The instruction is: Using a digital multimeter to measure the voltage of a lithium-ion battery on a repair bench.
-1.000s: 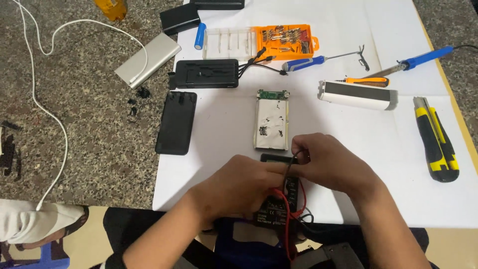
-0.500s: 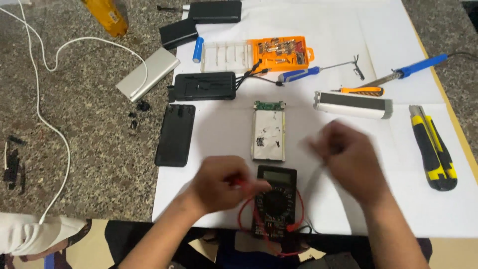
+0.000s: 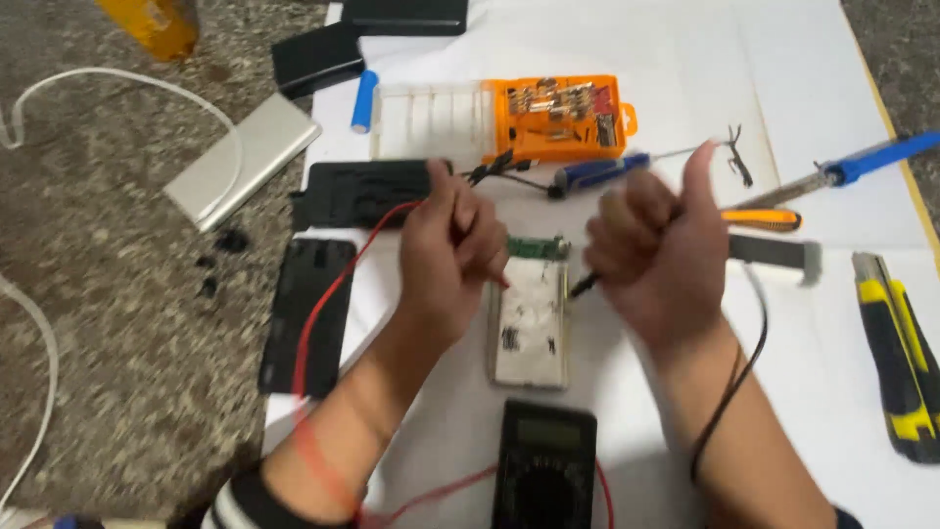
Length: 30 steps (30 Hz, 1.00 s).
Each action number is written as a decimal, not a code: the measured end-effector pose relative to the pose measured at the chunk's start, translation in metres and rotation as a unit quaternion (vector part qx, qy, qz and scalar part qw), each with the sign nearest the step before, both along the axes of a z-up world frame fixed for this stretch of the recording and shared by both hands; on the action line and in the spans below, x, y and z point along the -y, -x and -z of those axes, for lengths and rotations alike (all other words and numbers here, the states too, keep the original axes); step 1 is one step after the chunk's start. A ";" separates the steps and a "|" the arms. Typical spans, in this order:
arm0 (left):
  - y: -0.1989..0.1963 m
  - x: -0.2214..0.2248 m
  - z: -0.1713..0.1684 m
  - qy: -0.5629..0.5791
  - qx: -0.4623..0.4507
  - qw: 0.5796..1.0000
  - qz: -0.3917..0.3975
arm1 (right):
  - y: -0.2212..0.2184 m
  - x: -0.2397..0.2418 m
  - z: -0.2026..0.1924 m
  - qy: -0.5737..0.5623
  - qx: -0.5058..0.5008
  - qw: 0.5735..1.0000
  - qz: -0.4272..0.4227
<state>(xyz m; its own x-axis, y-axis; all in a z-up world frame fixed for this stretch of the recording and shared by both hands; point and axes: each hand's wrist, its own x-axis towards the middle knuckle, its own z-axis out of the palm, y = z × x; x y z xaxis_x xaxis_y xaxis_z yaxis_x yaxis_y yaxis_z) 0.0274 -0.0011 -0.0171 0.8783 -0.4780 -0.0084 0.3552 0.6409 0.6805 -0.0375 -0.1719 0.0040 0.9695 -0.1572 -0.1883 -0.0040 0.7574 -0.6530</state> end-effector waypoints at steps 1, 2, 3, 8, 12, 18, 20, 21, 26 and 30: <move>-0.002 -0.002 -0.005 -0.004 -0.002 1.000 0.000 | -0.001 0.001 -0.002 -0.004 -0.002 1.000 0.000; -0.004 -0.004 -0.010 -0.019 0.014 1.000 -0.002 | -0.002 0.001 -0.004 0.015 0.018 1.000 -0.012; -0.001 -0.008 -0.016 -0.036 0.023 0.999 -0.005 | 0.002 -0.001 -0.006 0.032 0.032 0.999 -0.025; -0.004 -0.004 -0.015 -0.047 -0.001 0.999 0.001 | -0.005 0.003 -0.006 0.040 -0.065 0.997 0.016; -0.001 -0.002 -0.012 -0.072 -0.073 0.995 0.018 | -0.003 0.003 -0.004 0.044 -0.073 0.996 0.026; 0.001 0.001 -0.010 -0.123 -0.060 0.991 -0.005 | -0.002 -0.002 -0.002 0.061 -0.024 0.998 -0.003; 0.002 0.000 -0.010 -0.128 -0.040 0.991 -0.007 | -0.002 -0.005 0.000 0.073 -0.025 0.997 0.005; 0.002 0.001 -0.011 -0.134 -0.021 0.991 -0.010 | -0.003 -0.006 0.001 0.085 -0.025 0.996 0.011; 0.006 -0.002 -0.011 -0.141 0.013 0.990 -0.008 | 0.001 -0.012 -0.002 0.136 -0.017 0.990 0.018; 0.009 -0.002 -0.012 -0.150 0.045 0.988 0.001 | 0.006 -0.019 -0.003 0.184 0.018 0.982 0.039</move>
